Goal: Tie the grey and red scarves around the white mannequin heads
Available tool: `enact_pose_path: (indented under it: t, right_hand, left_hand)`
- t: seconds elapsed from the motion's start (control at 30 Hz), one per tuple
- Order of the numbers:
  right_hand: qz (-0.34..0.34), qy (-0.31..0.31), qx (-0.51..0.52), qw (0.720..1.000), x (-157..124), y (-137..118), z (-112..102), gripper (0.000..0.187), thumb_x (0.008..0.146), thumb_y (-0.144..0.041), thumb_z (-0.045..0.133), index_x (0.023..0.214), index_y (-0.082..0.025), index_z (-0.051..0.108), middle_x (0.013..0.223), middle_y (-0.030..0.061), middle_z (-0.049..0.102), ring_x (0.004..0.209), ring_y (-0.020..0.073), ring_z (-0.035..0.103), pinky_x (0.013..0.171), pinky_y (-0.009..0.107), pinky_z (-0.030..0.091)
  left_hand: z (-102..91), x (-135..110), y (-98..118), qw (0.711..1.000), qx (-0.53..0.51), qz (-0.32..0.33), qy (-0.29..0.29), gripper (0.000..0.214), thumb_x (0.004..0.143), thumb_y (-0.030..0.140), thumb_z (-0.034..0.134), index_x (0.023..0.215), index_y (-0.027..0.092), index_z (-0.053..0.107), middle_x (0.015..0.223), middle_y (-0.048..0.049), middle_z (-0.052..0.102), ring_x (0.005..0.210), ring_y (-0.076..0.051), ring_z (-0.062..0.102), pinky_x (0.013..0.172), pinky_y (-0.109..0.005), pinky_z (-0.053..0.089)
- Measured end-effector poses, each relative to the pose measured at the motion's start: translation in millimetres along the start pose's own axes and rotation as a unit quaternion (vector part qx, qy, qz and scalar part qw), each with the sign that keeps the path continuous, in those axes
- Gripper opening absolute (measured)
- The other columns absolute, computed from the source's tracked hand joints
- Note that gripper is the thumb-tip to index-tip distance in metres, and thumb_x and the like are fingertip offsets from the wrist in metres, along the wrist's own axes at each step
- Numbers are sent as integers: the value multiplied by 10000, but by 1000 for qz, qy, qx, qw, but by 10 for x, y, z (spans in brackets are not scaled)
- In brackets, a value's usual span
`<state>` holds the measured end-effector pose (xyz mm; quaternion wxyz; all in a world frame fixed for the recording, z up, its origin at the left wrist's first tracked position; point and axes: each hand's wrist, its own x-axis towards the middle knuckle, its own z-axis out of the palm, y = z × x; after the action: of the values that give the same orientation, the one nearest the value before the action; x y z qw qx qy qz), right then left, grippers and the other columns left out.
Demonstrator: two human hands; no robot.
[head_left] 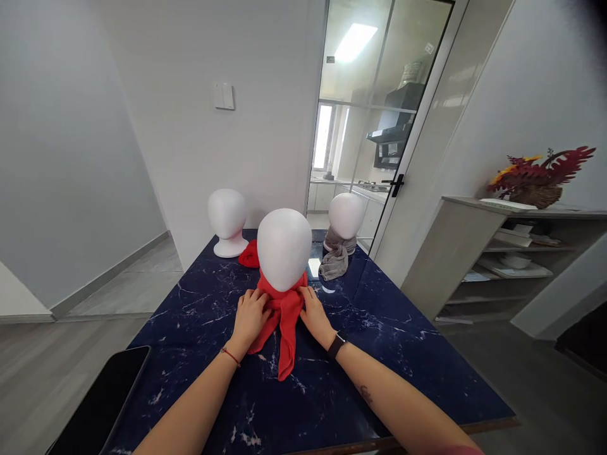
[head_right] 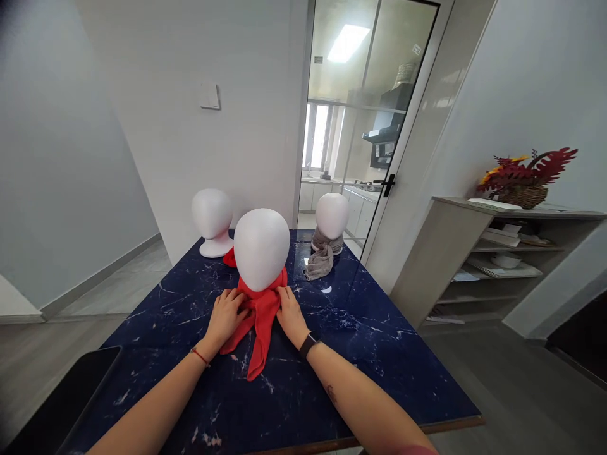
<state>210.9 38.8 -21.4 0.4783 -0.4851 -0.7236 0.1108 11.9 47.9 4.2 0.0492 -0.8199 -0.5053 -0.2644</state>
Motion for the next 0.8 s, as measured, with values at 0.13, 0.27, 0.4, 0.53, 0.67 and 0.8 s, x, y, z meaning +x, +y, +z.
enact_pose_path:
  t: [0.13, 0.27, 0.4, 0.53, 0.67, 0.8]
  right_hand:
    - [-1, 16, 1, 1000, 59, 65, -30, 453, 714, -7, 371, 1100, -204, 505, 1032, 77, 539, 984, 211, 528, 901, 419, 455]
    - [-2, 27, 8, 1000, 76, 56, -43, 371, 751, -44, 405, 1076, -197, 497, 1020, 85, 536, 971, 218, 524, 878, 413, 461]
    - [-19, 18, 10, 1000, 58, 14, -53, 329, 769, -79, 451, 1076, -185, 498, 1014, 89, 529, 965, 221, 518, 872, 402, 459]
    - [-25, 6, 10, 1000, 46, -15, -70, 350, 763, -94, 495, 1099, -193, 512, 1036, 83, 526, 978, 220, 515, 877, 388, 456]
    - [-27, -3, 17, 999, 46, -20, -75, 371, 772, -68, 456, 1106, -203, 542, 1040, 72, 524, 956, 201, 526, 869, 368, 462]
    - [-14, 37, 20, 999, 51, -4, -35, 391, 753, -36, 440, 1099, -194, 529, 1020, 76, 537, 957, 203, 533, 862, 380, 464]
  left_hand:
    - [-14, 22, -32, 1000, 8, 10, 24, 127, 753, 215, 580, 872, 214, 625, 1010, -78, 594, 973, -281, 476, 838, -436, 387]
    - [-52, 29, -13, 998, 8, 31, 45, 100, 779, 233, 550, 822, 219, 640, 952, -81, 603, 968, -282, 481, 891, -468, 359]
    - [-54, 16, 37, 994, 4, 90, 57, 209, 812, 156, 485, 941, 214, 639, 1022, -75, 612, 1000, -251, 484, 936, -433, 345]
    - [-24, 5, 75, 991, -9, 125, 47, 316, 833, 119, 455, 1091, 231, 599, 1055, -59, 621, 1010, -234, 484, 927, -405, 354]
    - [-9, 3, 82, 996, 15, 91, 21, 252, 837, 169, 485, 1045, 223, 616, 991, -60, 622, 947, -234, 488, 880, -395, 378]
    - [-4, 16, 78, 998, 43, 38, 14, 216, 798, 150, 511, 976, 201, 622, 964, -65, 619, 923, -240, 490, 843, -389, 387]
